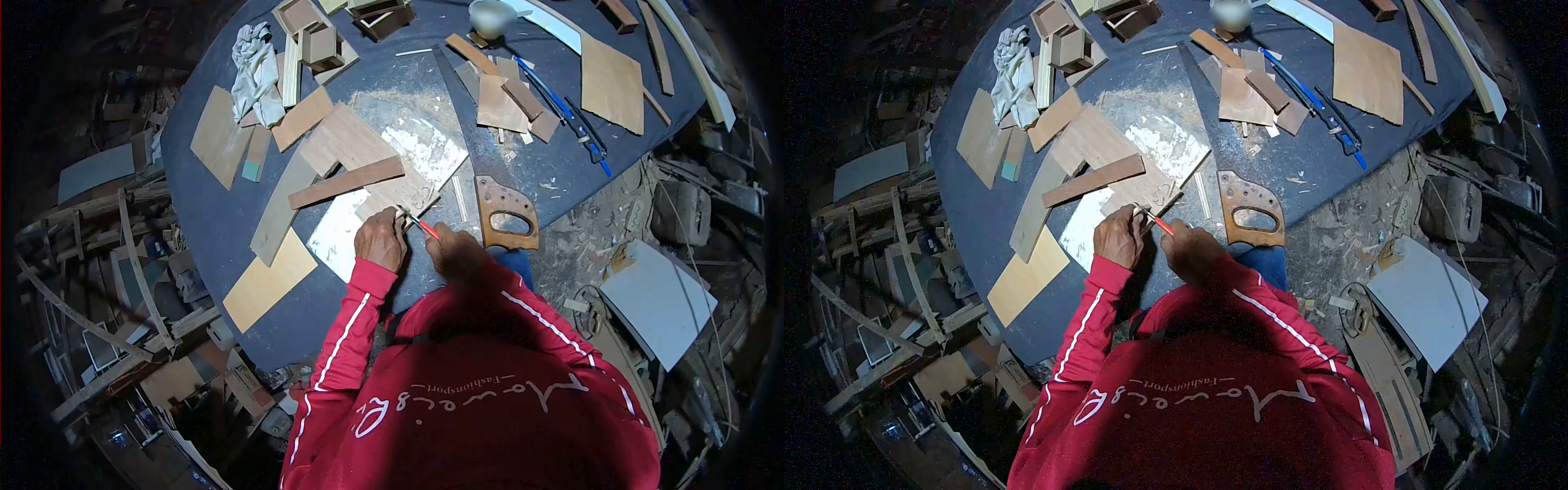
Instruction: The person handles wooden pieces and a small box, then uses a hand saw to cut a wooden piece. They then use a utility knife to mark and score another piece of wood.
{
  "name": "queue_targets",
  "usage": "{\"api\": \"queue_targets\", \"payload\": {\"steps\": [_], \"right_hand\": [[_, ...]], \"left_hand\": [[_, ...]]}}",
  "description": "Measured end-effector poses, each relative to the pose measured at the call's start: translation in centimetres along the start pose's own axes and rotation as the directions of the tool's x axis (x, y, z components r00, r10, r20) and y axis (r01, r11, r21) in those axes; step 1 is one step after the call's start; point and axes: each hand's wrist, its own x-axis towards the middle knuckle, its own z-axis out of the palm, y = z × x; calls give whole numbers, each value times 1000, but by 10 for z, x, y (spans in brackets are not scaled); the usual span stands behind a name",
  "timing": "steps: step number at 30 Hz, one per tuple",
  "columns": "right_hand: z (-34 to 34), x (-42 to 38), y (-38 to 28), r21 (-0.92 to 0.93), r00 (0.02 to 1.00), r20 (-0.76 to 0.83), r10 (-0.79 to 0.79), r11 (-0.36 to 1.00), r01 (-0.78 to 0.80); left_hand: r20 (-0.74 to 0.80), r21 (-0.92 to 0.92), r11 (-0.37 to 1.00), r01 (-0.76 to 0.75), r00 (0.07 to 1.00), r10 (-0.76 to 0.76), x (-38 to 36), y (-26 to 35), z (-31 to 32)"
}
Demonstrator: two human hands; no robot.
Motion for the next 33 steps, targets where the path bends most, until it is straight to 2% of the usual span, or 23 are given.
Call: {"api": "queue_targets", "payload": {"steps": [4, 11, 14, 16, 18, 20, 21, 23, 26, 27, 29, 33], "right_hand": [[5, 0, 3, 10, 1000, 26, -16, 1000, 16], [-1, -2, 1, 2, 997, 68, -31, 1000, 31], [-2, -1, 1, 2, 997, 67, -32, 999, 32], [1, 0, 1, -17, 998, 49, -25, 1000, 26], [2, 0, 0, -36, 999, 31, -19, 999, 21], [-1, 1, -2, 131, 997, 12, 72, 989, -73], [0, 2, -1, 132, 997, 11, 71, 989, -72], [4, 3, 2, -11, 999, -16, -32, 999, 32], [6, 5, 4, 32, 1000, 1, -7, 999, 7], [8, 5, 3, 32, 1000, 0, -8, 999, 8], [9, 6, 2, 99, 998, -8, 70, 993, -69], [0, 5, -3, 145, 991, 19, 130, 981, -132]], "left_hand": [[39, -32, 999, 24, 999, -23, 2, 0, -3], [9, -27, 1000, -14, 1000, 14, 2, -2, -2], [63, -24, 1000, 11, 998, -9, 2, -2, -5], [66, -155, 984, 92, 994, -82, 1, -2, -10], [86, -202, 971, 129, 990, -113, 0, -8, -11], [126, -296, 938, 179, 981, -147, -1, -16, -10], [125, -295, 939, 177, 981, -146, -1, -19, -9], [134, -371, 909, 190, 980, -150, 0, -21, -10], [178, -365, 902, 230, 968, -175, 4, -12, -19], [177, -365, 903, 229, 969, -174, 4, -12, -16], [75, -269, 959, 87, 995, -69, 3, -15, -9], [15, -218, 976, 2, 1000, 1, 2, -16, -1]]}}
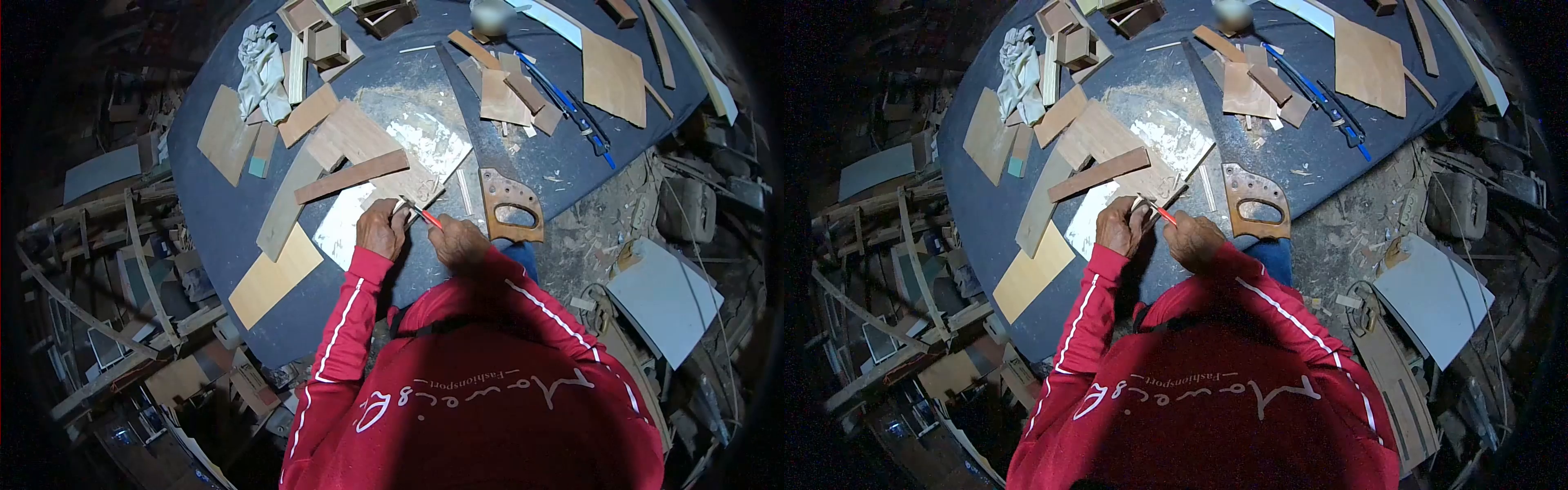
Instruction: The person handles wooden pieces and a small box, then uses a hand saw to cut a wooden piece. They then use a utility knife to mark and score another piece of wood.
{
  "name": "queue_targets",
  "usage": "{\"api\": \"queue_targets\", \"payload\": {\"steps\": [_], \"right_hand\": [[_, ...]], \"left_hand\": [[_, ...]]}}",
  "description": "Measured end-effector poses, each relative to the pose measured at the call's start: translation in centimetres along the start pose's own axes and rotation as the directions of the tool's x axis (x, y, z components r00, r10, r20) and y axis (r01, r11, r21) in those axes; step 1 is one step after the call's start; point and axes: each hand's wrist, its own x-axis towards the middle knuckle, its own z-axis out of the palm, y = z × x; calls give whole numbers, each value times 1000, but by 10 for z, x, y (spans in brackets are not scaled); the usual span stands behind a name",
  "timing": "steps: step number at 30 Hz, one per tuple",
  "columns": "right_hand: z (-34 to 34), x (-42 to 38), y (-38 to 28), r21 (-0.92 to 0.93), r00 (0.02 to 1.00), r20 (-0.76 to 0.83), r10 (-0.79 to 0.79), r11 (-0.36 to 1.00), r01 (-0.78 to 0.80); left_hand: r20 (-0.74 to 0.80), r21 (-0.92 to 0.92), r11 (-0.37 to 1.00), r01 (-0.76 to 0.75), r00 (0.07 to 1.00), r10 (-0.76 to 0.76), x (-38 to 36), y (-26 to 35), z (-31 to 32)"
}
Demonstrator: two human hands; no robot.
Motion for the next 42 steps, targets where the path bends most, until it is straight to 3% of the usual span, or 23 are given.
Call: {"api": "queue_targets", "payload": {"steps": [6, 11, 15, 21, 24, 27, 29, 33, 35, 39, 42], "right_hand": [[4, -3, 3, -112, 997, -1, -81, 990, 81], [-3, -6, -2, -255, 990, 96, -102, 959, 124], [-4, -6, -5, -242, 985, 140, -98, 962, 130], [35, 1, 13, -96, 985, 150, 85, 993, -71], [18, 6, -4, -120, 977, 90, 194, 976, -183], [-1, -5, -17, -11, 962, 43, 270, 963, -270], [17, -2, -4, -38, 984, 43, 175, 984, -174], [31, 6, -1, -175, 986, 26, 167, 971, -160], [2, -5, -23, 24, 963, -151, 221, 975, -220], [23, -2, -6, -43, 976, -64, 210, 976, -213], [43, 5, 10, -193, 996, 10, 87, 978, -83]], "left_hand": [[-14, 63, 998, 11, 1000, -11, -2, 1, 3], [-11, 165, 986, -33, 999, 35, -3, 0, 8], [-53, 146, 988, -59, 996, 67, -4, -2, 14], [-51, 160, 985, -58, 996, 67, -6, 6, 16], [-45, 182, 982, -52, 997, 61, -4, 7, 14], [-64, 175, 983, -54, 996, 66, -3, 5, 15], [-76, 150, 988, -39, 996, 51, -4, 8, 14], [-72, 154, 986, -57, 995, 69, -4, 8, 14], [-84, 182, 981, -62, 993, 79, -2, 6, 14], [-89, 127, 990, -66, 993, 77, -5, 4, 15], [-66, 132, 989, -63, 995, 72, -5, 4, 15]]}}
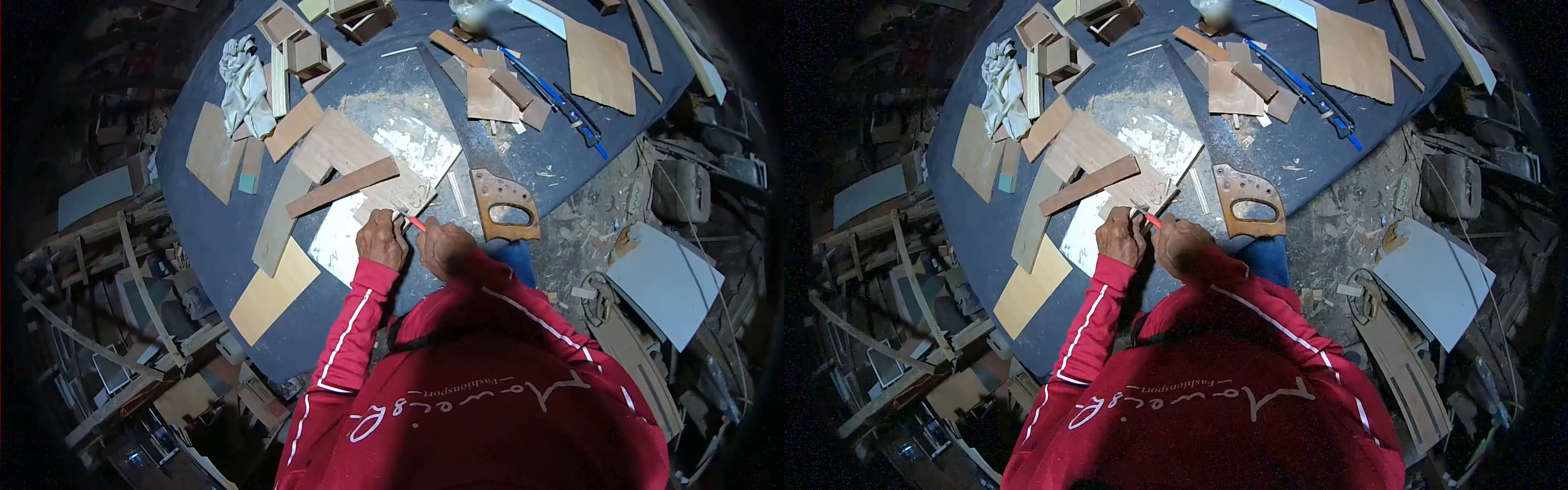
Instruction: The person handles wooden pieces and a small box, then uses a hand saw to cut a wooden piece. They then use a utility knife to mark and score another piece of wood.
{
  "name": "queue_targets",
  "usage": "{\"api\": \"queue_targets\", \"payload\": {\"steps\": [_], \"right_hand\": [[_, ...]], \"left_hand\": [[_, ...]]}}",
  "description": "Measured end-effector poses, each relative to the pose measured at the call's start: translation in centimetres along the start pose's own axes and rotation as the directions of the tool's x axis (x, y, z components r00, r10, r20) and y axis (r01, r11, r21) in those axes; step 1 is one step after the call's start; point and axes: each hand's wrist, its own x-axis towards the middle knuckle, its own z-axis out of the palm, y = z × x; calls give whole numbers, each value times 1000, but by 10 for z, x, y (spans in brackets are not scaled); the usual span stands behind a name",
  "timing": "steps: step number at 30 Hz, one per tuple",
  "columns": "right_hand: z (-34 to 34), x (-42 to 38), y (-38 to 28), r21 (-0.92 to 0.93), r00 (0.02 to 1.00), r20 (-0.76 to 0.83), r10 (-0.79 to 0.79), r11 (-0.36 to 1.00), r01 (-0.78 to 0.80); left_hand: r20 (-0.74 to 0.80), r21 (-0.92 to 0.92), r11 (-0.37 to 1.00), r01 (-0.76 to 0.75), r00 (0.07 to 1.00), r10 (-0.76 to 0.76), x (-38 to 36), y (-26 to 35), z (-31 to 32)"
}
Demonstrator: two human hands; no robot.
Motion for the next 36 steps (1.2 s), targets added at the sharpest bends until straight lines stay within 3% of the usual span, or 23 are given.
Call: {"api": "queue_targets", "payload": {"steps": [3, 6, 8, 18, 24, 27, 29, 30, 32, 36], "right_hand": [[-21, -4, -7, -32, 996, -77, -51, 998, 49], [-30, -4, -13, 44, 999, 32, 5, 999, -6], [-30, 6, -18, 88, 987, 6, 159, 983, -158], [-30, 7, -13, -38, 992, 97, 78, 996, -75], [-22, 7, -9, 54, 972, 166, 165, 983, -176], [-34, 11, -12, 126, 957, 106, 270, 951, -283], [-43, 7, -12, -156, 974, 217, -64, 983, 99], [-40, 5, -15, -154, 973, 220, -65, 983, 100], [-35, -4, -19, 85, 966, -51, 255, 964, -250], [14, 21, 7, -15, 984, -11, 177, 984, -177]], "left_hand": [[5, 25, 1000, -2, 1000, 2, 3, -1, 0], [-16, -3, 1000, 0, 1000, 0, -1, 0, 2], [-10, 6, 1000, 5, 1000, -5, 1, 0, 0], [-5, 43, 999, -10, 1000, 10, 0, -1, 1], [-11, 37, 999, -7, 1000, 7, -3, -1, 4], [-25, 30, 1000, -9, 1000, 10, -1, 0, 3], [-34, 29, 1000, -4, 999, 5, 2, 3, 2], [-31, 29, 999, 14, 999, -14, 0, 2, 2], [-48, 46, 999, -24, 998, 26, -1, -1, 7], [-38, 70, 997, -24, 999, 27, -1, -5, 6]]}}
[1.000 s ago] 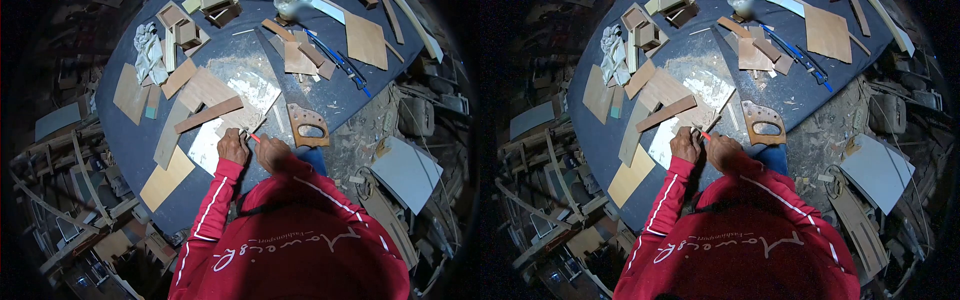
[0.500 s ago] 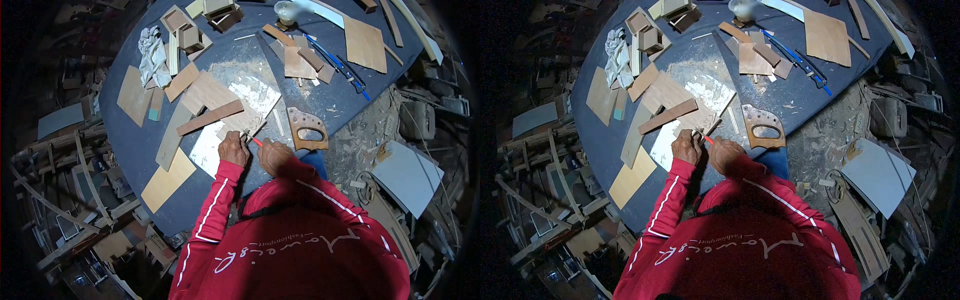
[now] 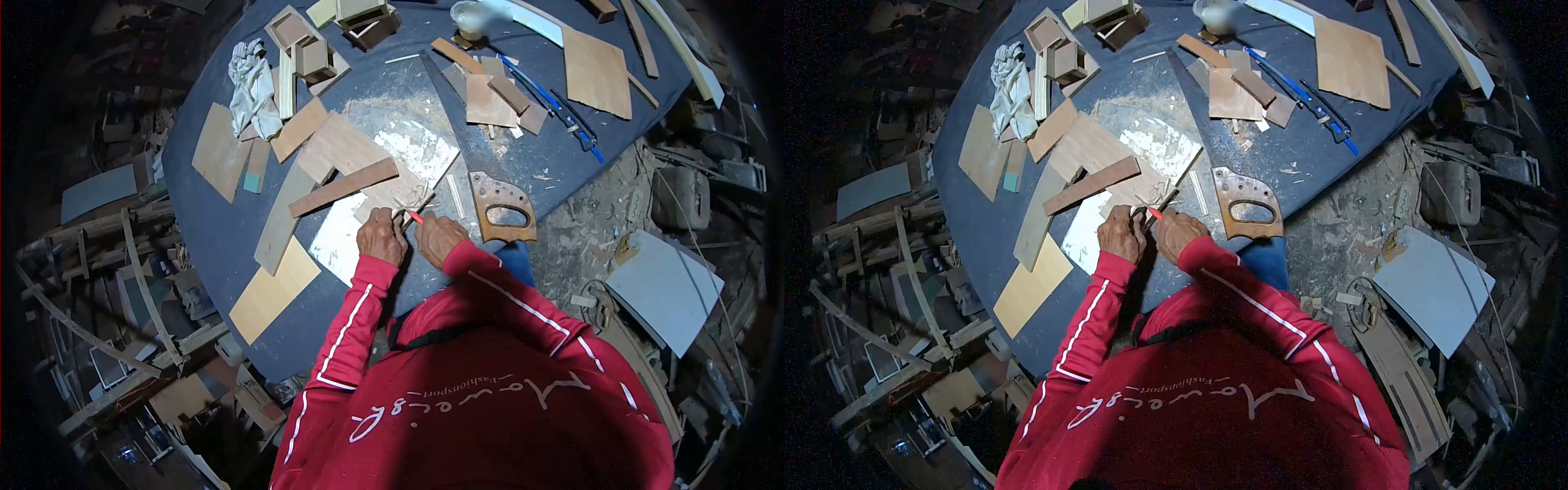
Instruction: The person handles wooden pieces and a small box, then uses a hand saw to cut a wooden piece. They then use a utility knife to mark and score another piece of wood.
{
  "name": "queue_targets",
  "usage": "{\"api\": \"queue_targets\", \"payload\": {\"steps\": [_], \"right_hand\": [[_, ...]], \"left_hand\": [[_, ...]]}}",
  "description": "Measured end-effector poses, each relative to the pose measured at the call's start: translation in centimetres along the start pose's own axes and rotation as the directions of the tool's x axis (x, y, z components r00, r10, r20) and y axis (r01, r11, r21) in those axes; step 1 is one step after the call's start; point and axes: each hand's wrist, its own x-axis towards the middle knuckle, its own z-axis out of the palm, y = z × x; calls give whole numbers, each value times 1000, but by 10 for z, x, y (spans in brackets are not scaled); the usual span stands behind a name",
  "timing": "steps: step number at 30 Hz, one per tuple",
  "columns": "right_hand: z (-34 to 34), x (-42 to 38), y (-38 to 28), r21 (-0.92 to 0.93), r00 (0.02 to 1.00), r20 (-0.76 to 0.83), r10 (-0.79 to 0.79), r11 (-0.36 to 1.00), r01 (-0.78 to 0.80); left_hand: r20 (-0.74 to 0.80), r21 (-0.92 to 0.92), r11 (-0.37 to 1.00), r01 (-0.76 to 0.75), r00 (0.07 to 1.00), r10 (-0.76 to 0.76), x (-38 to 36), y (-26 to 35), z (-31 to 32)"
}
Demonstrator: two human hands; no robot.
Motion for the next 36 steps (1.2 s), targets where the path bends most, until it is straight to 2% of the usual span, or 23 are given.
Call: {"api": "queue_targets", "payload": {"steps": [1, 2, 3, 4, 5, 6, 7, 9, 10, 12, 14, 16, 19, 22, 23, 25, 26, 28, 29, 31, 33, 34, 36], "right_hand": [[11, 3, 8, 31, 1000, 11, -4, 1000, 4], [-14, 4, -5, 66, 1000, 23, -13, 998, 12], [-43, -3, -8, 322, 989, 130, 65, 941, -104], [-39, -4, -3, 324, 990, 131, 57, 941, -97], [-33, -8, 8, 206, 993, 88, -80, 977, 61], [-28, -8, 16, 75, 974, 61, -220, 974, 215], [-44, -15, 7, 207, 993, 52, -102, 974, 89], [-46, -15, 9, 206, 993, 22, -114, 973, 107], [-46, -16, 10, 211, 992, -7, -122, 970, 121], [-46, -15, 15, 196, 990, 15, -138, 972, 133], [-51, -13, 10, 181, 987, 35, -156, 972, 147], [-60, -14, 3, 458, 986, 92, 139, 874, -166], [-77, -16, -6, 411, 987, 137, 81, 902, -131], [-73, -14, -7, 408, 980, 159, 117, 897, -173], [-74, -15, -7, 408, 980, 159, 118, 896, -174], [-76, -18, -7, 356, 998, 69, 9, 934, -33], [-70, -18, -3, 356, 998, 68, 13, 934, -36], [-54, -17, 8, 271, 995, -4, -104, 957, 101], [-54, -19, 7, 274, 995, -3, -102, 957, 99], [-55, -23, 7, 101, 972, -30, -235, 966, 237], [-56, -24, 3, 96, 974, -43, -223, 969, 226], [-58, -25, 0, 89, 975, -55, -216, 971, 220], [-67, -26, -2, 89, 972, -38, -232, 968, 235]], "left_hand": [[12, -16, 999, 28, 1000, -28, 1, -1, 0], [25, -27, 998, 58, 998, -57, 4, -2, -2], [19, -23, 998, 59, 998, -59, 6, -6, -4], [73, -52, 994, 96, 993, -92, 10, -11, -6], [130, -82, 988, 132, 984, -121, 14, -15, -9], [126, -83, 987, 134, 984, -123, 17, -19, -12], [222, -178, 962, 209, 961, -168, 21, -22, -16], [382, -361, 864, 350, 901, -206, 22, -50, -7], [380, -360, 863, 354, 901, -210, 26, -53, -12], [546, -406, 789, 461, 815, -196, 30, -55, -21], [552, -440, 757, 484, 810, -197, 31, -61, -19], [575, -508, 696, 507, 801, -164, 31, -67, -16], [609, -535, 638, 554, 776, -163, 32, -73, -15], [636, -532, 560, 635, 736, -231, 35, -64, -16], [637, -532, 560, 636, 736, -230, 35, -59, -15], [527, -543, 612, 575, 801, -284, 32, -51, -15], [530, -543, 612, 575, 800, -281, 32, -48, -16], [382, -321, 875, 361, 895, -230, 30, -40, -21], [336, -316, 893, 321, 918, -211, 32, -23, -32], [301, -242, 933, 267, 935, -189, 30, -10, -36], [245, -124, 973, 192, 957, -157, 23, -9, -29], [249, -122, 974, 191, 956, -157, 20, -7, -26], [155, -116, 984, 135, 981, -116, 16, -4, -22]]}}
